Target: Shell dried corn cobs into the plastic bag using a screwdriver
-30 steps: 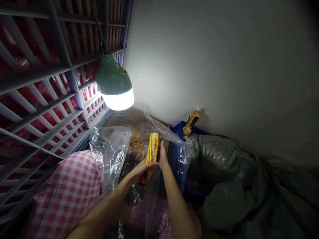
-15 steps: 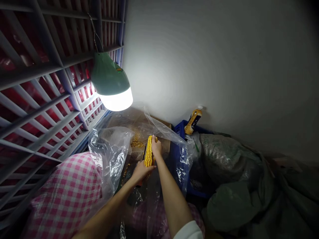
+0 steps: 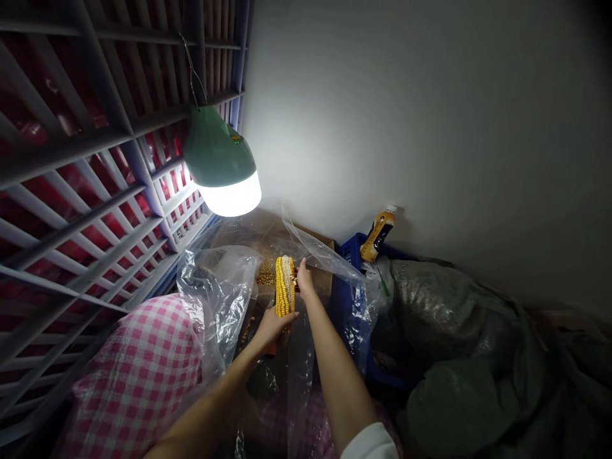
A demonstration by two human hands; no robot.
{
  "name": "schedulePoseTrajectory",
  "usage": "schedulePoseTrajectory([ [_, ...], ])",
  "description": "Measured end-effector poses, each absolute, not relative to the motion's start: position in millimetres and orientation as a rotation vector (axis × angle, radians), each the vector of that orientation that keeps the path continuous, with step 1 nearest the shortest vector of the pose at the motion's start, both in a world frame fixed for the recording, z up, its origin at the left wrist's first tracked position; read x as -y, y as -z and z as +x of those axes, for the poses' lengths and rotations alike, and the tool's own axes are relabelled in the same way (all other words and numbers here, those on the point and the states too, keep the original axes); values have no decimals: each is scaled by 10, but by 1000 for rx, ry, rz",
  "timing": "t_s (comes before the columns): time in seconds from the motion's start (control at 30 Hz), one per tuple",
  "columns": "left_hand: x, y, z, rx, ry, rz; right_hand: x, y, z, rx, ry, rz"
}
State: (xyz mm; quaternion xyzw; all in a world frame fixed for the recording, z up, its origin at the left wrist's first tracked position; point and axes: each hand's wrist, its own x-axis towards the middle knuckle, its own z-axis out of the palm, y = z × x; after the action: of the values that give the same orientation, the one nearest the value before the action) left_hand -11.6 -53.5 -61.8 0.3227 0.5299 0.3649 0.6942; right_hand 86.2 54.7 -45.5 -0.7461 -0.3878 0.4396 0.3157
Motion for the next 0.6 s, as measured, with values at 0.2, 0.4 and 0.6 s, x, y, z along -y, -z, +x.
schedulePoseTrajectory([
  [0.2, 533, 436, -157, -1052, -818, 532, -513, 330, 977, 918, -1169, -1952],
  [0.4, 639, 374, -158, -898, -670, 441, -625, 56, 986, 1025, -959, -1880],
  [0.6, 654, 423, -151, -794, -566, 188, -557, 75, 995, 1032, -1080, -1727],
])
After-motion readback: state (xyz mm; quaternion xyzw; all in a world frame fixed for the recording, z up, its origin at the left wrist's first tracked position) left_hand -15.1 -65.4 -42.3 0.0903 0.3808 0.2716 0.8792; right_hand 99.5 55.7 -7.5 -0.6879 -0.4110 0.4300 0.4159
